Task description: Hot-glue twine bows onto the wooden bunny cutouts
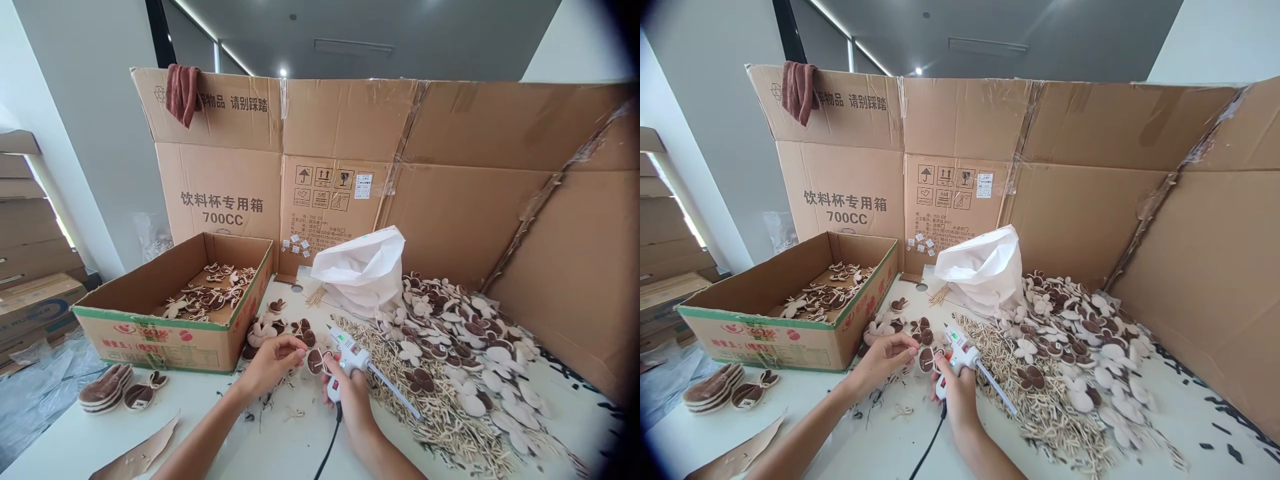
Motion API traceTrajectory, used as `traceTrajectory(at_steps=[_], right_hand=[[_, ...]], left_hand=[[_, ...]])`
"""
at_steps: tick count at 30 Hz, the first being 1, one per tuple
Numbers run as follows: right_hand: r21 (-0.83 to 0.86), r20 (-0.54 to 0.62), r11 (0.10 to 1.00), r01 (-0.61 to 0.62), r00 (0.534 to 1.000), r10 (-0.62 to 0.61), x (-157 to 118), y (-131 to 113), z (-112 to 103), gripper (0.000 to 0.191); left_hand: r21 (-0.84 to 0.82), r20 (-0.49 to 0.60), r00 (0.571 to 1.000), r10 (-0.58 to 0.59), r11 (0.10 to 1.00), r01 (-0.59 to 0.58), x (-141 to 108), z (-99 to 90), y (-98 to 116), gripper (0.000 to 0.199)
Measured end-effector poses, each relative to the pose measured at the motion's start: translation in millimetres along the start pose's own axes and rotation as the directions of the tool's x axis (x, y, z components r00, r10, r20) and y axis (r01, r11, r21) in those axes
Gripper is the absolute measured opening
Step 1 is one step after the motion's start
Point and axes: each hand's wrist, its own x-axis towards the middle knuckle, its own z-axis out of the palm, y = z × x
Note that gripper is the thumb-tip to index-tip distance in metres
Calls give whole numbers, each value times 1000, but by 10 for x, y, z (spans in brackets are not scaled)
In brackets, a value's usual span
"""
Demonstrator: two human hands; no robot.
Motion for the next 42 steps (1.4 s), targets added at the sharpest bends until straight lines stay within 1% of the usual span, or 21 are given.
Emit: traceTrajectory(at_steps=[4,9,14,16,21,26,31,35,39,42], right_hand=[[18,1,1000,-6,1000,6,4,0,2,43],[22,0,1000,2,1000,-2,3,-21,22,46],[18,-3,1000,3,1000,-3,-13,-30,25,46],[22,0,1000,9,1000,-9,-19,-33,23,45],[18,-5,1000,-3,1000,3,-20,-40,23,46],[25,-16,1000,-17,1000,17,-21,-48,29,46],[12,-28,1000,-17,999,17,-51,-85,49,45],[18,-32,1000,8,999,-7,-81,-103,69,42],[24,-25,1000,-5,1000,6,-57,-75,58,44],[24,-15,1000,-4,1000,4,-30,-52,44,45]], left_hand=[[-28,7,1000,-13,1000,13,-16,-9,42,34],[-30,-30,999,-14,999,13,7,-28,-10,39],[-35,-56,998,-21,999,19,8,-34,-34,32],[-24,-66,998,-24,999,23,4,-39,-33,32],[-20,-113,991,-77,997,75,4,-45,-10,38],[-49,-97,993,-67,997,62,-2,-37,17,44],[-60,-110,992,-66,996,59,1,-39,-11,35],[-25,-104,993,-49,999,46,1,-47,-22,32],[45,-127,991,-42,998,48,-15,-44,17,31],[40,-146,988,-46,998,52,-26,-33,57,33]])
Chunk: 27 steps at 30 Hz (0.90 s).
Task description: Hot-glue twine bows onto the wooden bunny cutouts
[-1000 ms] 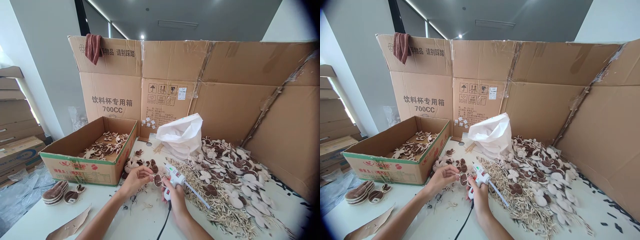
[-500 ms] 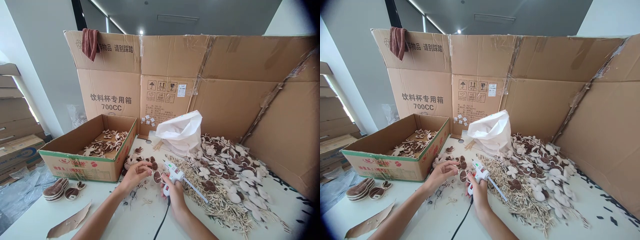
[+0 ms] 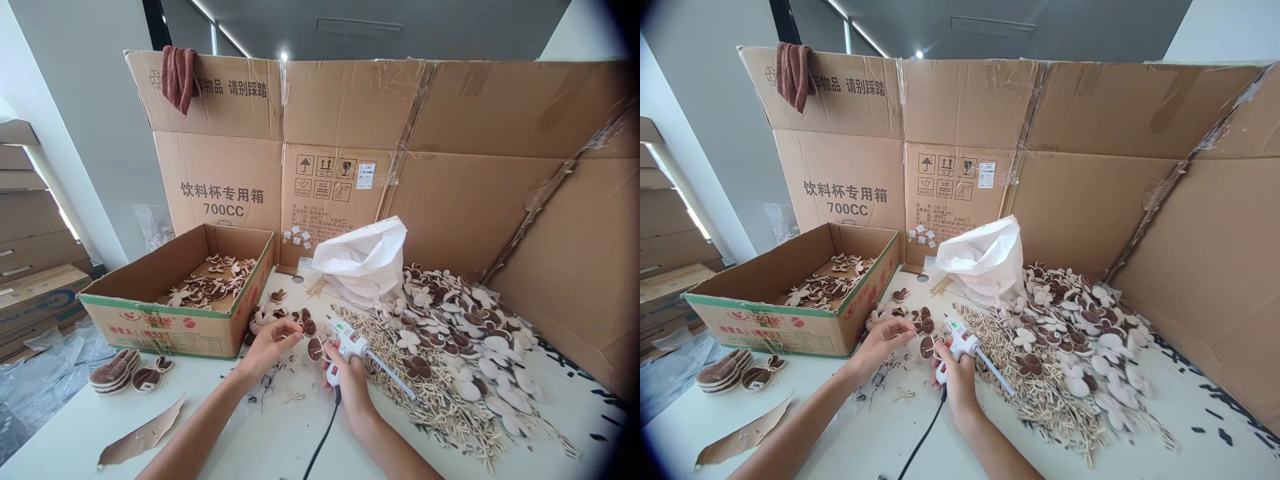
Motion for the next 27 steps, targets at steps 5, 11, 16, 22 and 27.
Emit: traceTrajectory(at_steps=[5,11,16,22,27], right_hand=[[-3,1,1000,-8,1000,8,4,9,-7,45],[4,-3,1000,-5,1000,5,-11,-7,4,45],[11,-10,1000,-15,1000,15,-24,-23,10,44],[-1,-2,1000,-13,1000,13,-23,-3,-8,39],[-11,-24,1000,-26,999,26,-29,-19,1,41]], left_hand=[[-7,38,999,30,1000,-30,2,1,-6,40],[4,18,999,-33,999,33,38,-13,-120,39],[-57,1,999,-32,998,32,36,-11,-92,37],[-19,14,1000,-14,1000,14,18,-32,-63,34],[-1,23,1000,-13,1000,13,13,-20,-68,22]])
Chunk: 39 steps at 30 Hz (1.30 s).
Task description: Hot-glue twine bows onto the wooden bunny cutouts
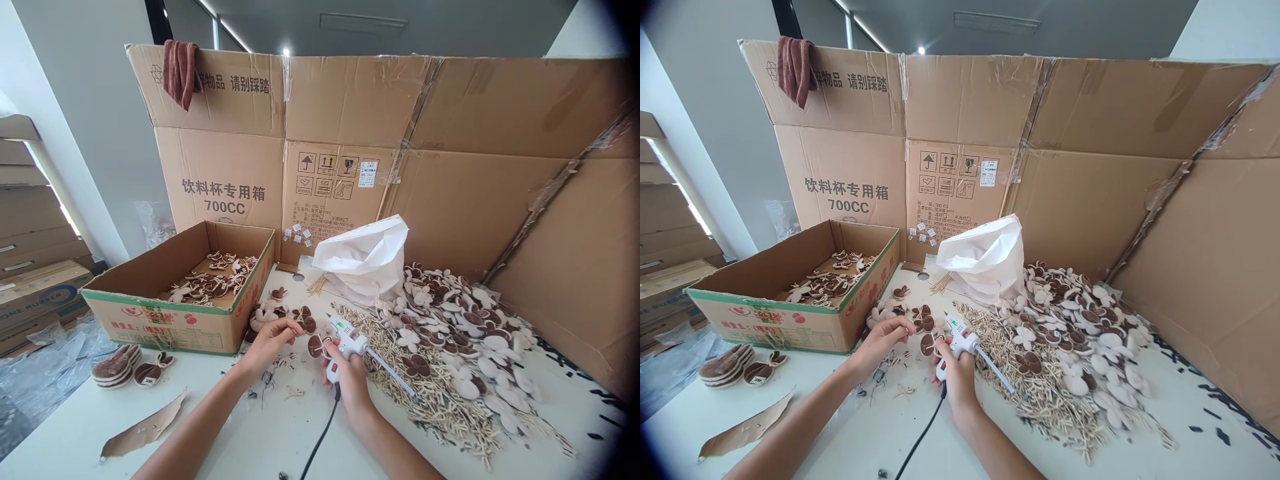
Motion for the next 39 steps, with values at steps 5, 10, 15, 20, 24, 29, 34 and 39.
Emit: traceTrajectory(at_steps=[5,10,15,20,24,29,34,39], right_hand=[[-17,-3,1000,10,1000,-11,17,6,2,43],[-20,9,1000,8,1000,-8,25,17,-7,42],[-1,17,1000,2,1000,-2,32,13,-13,45],[-13,3,1000,1,1000,-1,36,20,-16,45],[-17,-5,1000,-1,1000,1,36,27,-15,40],[-9,-26,1000,7,1000,-8,47,43,-20,37],[8,-20,1000,11,1000,-11,58,59,-28,37],[26,3,1000,10,1000,-10,57,59,-23,39]], left_hand=[[-41,-31,999,-17,999,16,2,9,15,15],[-34,-44,999,-7,999,5,14,12,19,27],[1,-85,995,47,999,-47,5,13,56,34],[-8,-37,999,21,1000,-22,-10,16,52,32],[20,54,996,77,997,-78,-15,21,28,28],[102,146,975,170,977,-186,-43,7,60,22],[183,172,961,217,952,-247,-38,16,41,13],[216,173,958,228,941,-262,-36,62,2,8]])
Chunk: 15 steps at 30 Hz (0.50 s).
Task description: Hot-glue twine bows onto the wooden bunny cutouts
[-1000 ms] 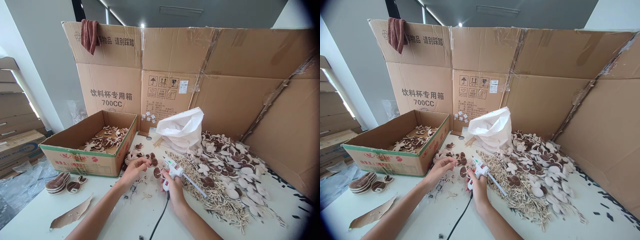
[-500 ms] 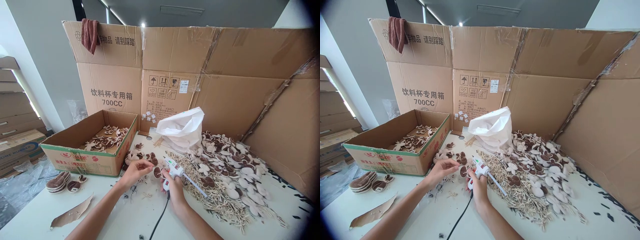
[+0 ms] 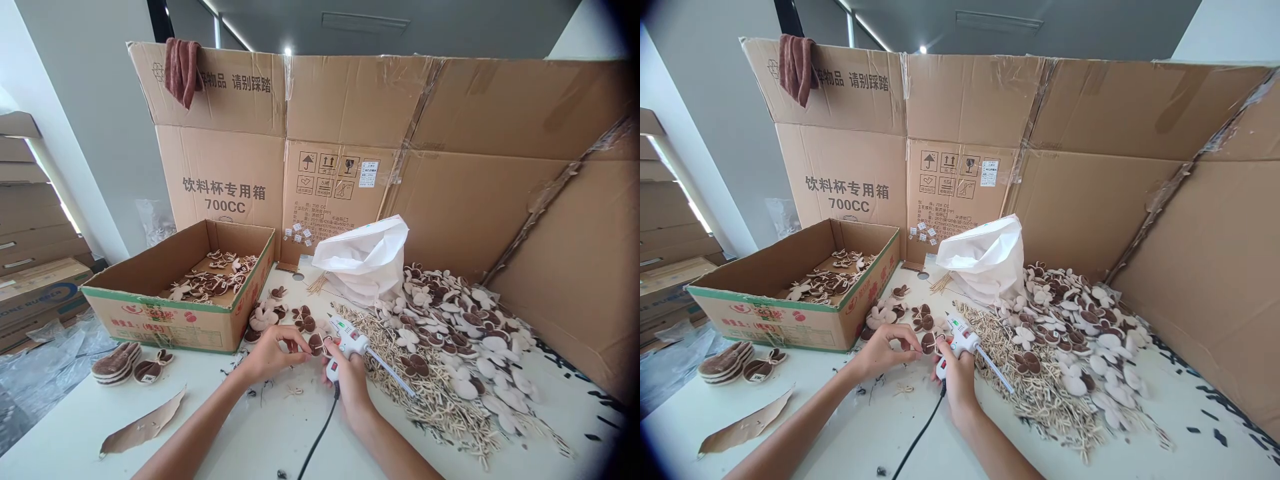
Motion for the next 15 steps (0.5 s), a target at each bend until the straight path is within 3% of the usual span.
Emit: traceTrajectory(at_steps=[9,15], right_hand=[[-3,6,1000,12,1000,-12,-9,-9,5,41],[-21,17,1000,16,1000,-15,-35,-29,7,39]], left_hand=[[35,-82,996,38,999,-35,5,51,-32,7],[22,-73,997,39,999,-38,16,49,-40,6]])
